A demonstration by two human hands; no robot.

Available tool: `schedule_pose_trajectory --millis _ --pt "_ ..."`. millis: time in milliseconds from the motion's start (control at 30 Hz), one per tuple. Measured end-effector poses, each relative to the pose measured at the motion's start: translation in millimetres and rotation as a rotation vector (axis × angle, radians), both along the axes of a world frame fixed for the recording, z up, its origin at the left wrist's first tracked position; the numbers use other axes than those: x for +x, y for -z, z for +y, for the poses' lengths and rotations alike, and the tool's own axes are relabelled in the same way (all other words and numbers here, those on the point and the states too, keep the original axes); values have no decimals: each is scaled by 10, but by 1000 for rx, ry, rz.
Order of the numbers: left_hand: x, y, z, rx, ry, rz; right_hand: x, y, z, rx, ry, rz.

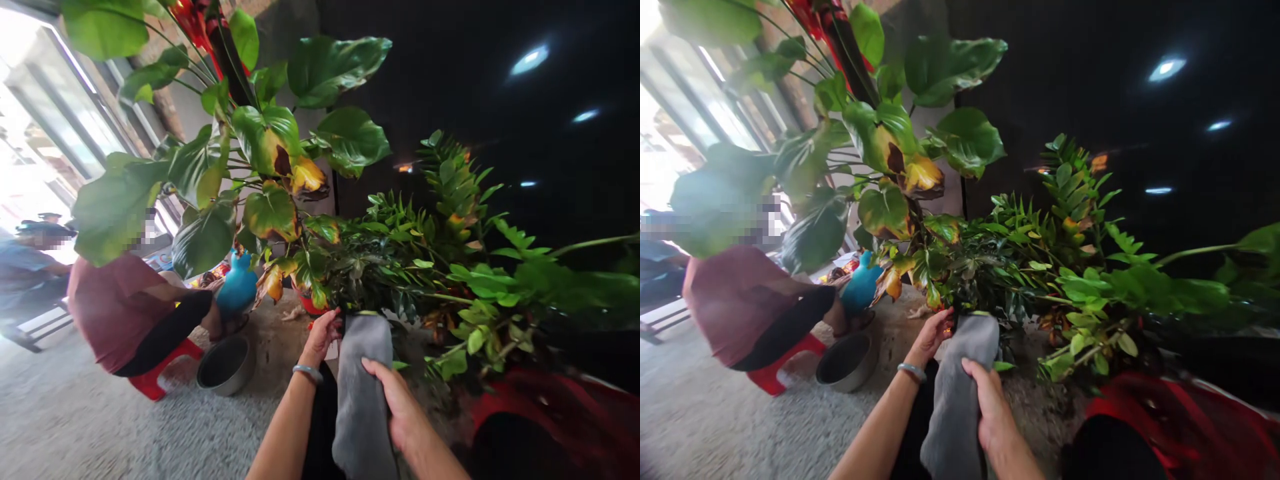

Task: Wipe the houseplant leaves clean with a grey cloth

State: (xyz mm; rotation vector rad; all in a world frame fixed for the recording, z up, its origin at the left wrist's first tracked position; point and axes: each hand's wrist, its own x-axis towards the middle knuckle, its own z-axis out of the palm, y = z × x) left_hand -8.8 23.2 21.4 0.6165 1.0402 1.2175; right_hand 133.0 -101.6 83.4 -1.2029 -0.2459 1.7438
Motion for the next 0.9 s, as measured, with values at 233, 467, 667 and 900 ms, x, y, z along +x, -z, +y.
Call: schedule_pose_trajectory --millis 233,467,667,900 --pt "3 -42 -44 14 7 1 348 -590 -13 178 110 -12" --pt "40 -148 -101 -2 -53 23 442 -319 319 -48 132 79" --pt "-2 -116 -41 -14 -215 52 190 261 -314 -130 -129 -95" --pt "57 -97 -84 -6 -150 120 213 -535 132 289 -55 -67"
